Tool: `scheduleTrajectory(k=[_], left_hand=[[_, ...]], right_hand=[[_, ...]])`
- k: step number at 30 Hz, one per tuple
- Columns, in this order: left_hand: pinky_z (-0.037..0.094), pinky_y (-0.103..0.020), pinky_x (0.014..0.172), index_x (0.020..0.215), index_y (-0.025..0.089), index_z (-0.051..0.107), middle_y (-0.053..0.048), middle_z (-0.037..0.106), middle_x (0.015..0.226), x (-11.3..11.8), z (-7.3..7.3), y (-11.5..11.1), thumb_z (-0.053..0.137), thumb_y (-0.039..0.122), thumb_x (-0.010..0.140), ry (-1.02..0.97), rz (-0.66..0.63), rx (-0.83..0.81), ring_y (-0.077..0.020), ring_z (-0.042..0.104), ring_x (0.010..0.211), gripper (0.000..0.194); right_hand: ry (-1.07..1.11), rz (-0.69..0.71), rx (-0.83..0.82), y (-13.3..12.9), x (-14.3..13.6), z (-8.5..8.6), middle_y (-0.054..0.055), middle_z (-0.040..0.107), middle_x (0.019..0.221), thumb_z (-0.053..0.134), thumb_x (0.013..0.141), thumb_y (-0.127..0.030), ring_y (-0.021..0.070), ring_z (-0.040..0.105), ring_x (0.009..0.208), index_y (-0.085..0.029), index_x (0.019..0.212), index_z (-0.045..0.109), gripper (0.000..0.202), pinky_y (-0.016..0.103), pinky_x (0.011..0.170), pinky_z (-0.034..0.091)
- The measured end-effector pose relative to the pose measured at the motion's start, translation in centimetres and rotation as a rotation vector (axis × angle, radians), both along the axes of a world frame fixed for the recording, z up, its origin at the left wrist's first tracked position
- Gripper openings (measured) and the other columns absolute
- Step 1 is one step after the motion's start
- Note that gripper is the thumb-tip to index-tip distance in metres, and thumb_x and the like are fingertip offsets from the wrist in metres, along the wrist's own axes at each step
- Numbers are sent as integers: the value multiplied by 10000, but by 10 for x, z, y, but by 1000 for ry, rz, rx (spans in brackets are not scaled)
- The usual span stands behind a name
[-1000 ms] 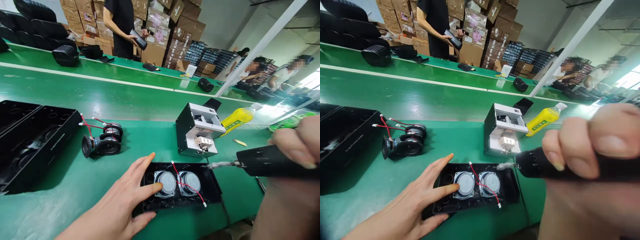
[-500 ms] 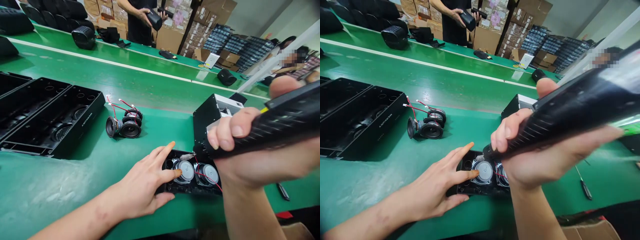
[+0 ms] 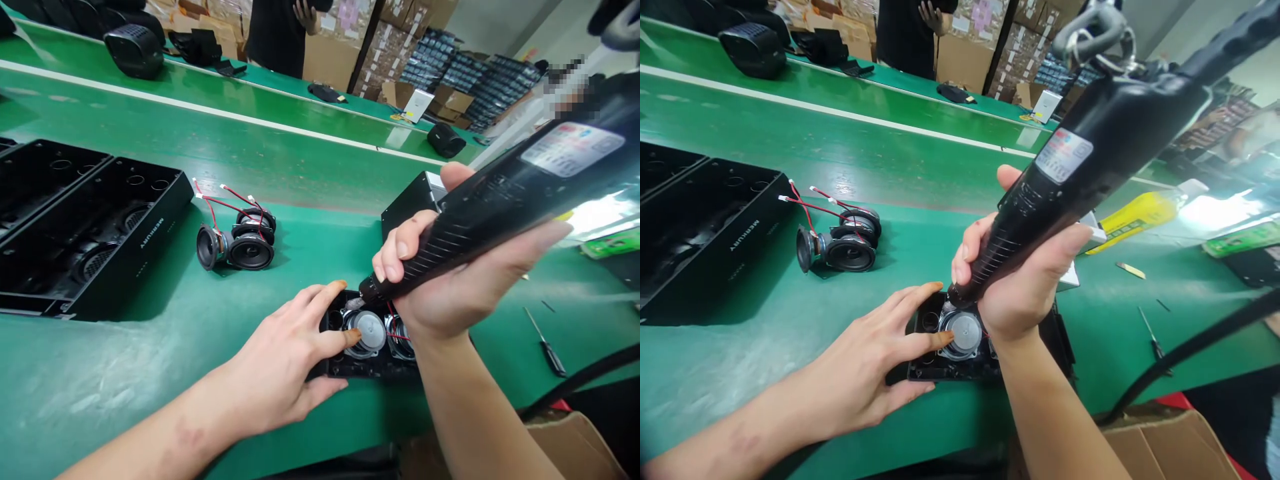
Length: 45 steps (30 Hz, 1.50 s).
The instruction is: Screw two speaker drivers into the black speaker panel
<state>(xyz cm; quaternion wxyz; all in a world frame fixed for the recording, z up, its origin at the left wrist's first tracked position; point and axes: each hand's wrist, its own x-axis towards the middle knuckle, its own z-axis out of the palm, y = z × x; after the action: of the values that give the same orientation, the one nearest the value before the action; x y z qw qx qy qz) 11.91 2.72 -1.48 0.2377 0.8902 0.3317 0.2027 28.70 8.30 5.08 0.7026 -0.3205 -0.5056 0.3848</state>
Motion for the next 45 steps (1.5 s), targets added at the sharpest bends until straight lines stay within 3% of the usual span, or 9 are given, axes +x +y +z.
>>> scheduleTrajectory(k=[11, 15, 21, 39, 45], left_hand=[[493, -605, 1116, 1351, 305, 626, -136, 305, 1624, 0, 0, 0, 777, 315, 858, 4, 1, -1, -399, 375, 1457, 515], [500, -607, 1106, 1360, 304, 620, -144, 290, 1627, 0, 1, 0, 768, 316, 866, 12, 3, -8, -400, 376, 1454, 516], [492, -622, 1103, 1373, 306, 615, -152, 260, 1634, -1, 1, 1, 739, 335, 891, 25, -11, -23, -409, 359, 1462, 498], [480, -593, 1122, 1388, 325, 615, -152, 247, 1633, 0, 2, 3, 736, 328, 888, 17, -12, -56, -393, 350, 1467, 514], [481, -609, 1117, 1388, 318, 610, -154, 304, 1581, 1, 4, 4, 726, 320, 893, 30, -9, -66, -399, 336, 1463, 508]], right_hand=[[3, 18, 16, -3, -2, -1, -68, 500, 553, 427, 865, -862, 128, 414, 346, -250, 1205, 590, 719, 252, 299, 343], [12, 83, -20, -7, -1, 3, -60, 548, 570, 520, 884, -787, 136, 461, 374, -267, 1194, 608, 613, 263, 336, 390], [69, 89, -83, -8, -5, 7, -57, 574, 526, 656, 800, -771, 147, 447, 342, -267, 1097, 642, 585, 268, 315, 365], [122, 259, -41, -13, -3, -2, -37, 625, 569, 716, 774, -746, 124, 473, 373, -264, 1050, 714, 556, 223, 339, 401], [100, 328, -39, -14, -2, -5, -35, 611, 575, 718, 783, -736, 123, 461, 386, -269, 1062, 726, 545, 228, 344, 400]])
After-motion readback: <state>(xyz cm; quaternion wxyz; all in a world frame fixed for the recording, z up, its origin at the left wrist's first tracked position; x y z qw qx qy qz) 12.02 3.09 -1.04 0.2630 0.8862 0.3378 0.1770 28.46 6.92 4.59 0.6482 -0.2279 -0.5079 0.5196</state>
